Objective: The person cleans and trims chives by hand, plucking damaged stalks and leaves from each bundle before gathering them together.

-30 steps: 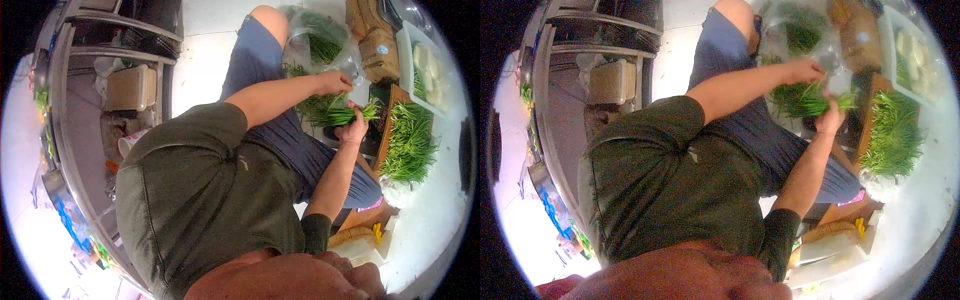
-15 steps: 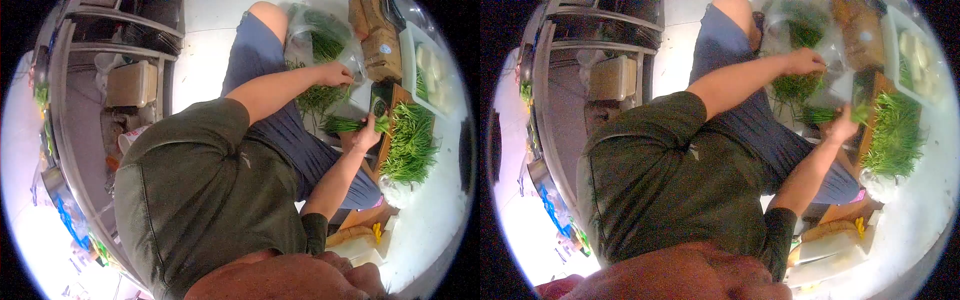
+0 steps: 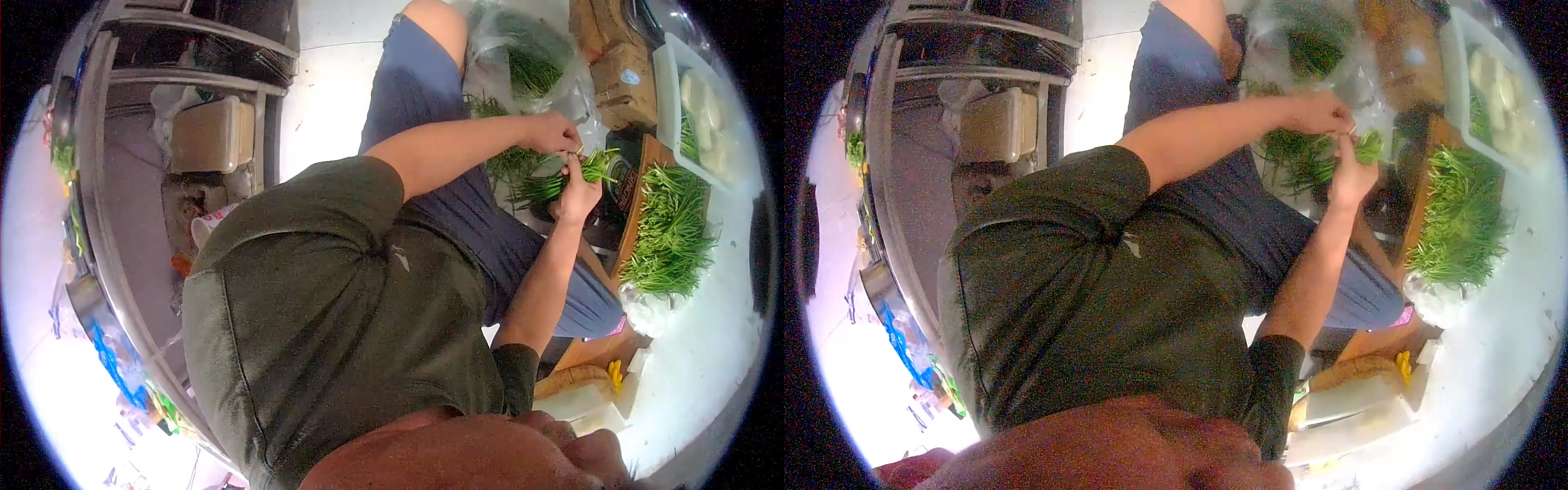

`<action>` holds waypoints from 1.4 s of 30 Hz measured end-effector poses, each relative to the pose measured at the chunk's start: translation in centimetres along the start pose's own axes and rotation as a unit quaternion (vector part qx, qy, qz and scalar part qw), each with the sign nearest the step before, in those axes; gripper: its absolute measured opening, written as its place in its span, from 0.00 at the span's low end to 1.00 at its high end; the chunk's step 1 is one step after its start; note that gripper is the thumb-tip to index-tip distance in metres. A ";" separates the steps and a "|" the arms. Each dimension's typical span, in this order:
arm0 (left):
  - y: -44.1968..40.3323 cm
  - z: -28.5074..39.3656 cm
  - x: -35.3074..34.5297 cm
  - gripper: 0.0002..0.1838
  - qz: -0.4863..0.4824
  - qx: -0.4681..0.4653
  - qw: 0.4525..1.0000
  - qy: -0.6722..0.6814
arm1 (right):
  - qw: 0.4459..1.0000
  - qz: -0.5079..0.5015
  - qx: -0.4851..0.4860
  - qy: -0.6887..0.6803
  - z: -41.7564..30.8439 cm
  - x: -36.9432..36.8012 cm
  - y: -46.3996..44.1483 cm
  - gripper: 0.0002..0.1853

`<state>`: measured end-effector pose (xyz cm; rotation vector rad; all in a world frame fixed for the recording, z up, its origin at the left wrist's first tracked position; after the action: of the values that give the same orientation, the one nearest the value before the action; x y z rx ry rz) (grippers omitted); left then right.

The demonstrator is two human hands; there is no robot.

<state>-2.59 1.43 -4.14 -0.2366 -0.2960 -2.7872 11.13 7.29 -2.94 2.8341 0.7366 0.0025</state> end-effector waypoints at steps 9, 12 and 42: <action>0.2 -0.3 -0.8 0.17 0.061 -0.070 0.990 -0.107 | 0.996 0.006 -0.011 0.089 1.0 0.6 0.3 0.12; 0.0 -0.5 -0.2 0.16 0.096 -0.033 0.989 -0.104 | 0.994 0.019 -0.028 0.106 0.8 0.7 0.4 0.05; -1.6 -2.2 1.2 0.16 0.065 -0.025 0.984 -0.166 | 0.992 -0.022 -0.127 0.016 1.6 1.2 0.7 0.09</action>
<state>-4.49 2.04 -6.28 -0.7098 -0.2763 -2.6192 12.61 6.96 -4.46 2.5816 0.7469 0.1270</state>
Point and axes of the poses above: each hand's wrist, its own y-axis away from the middle knuckle, its own x-axis out of the back of the hand, z = x × y, the point moved 4 cm from there along -y, towards the middle knuckle, and after that the axes turned 5 degrees about z, right-handed, at the moved point
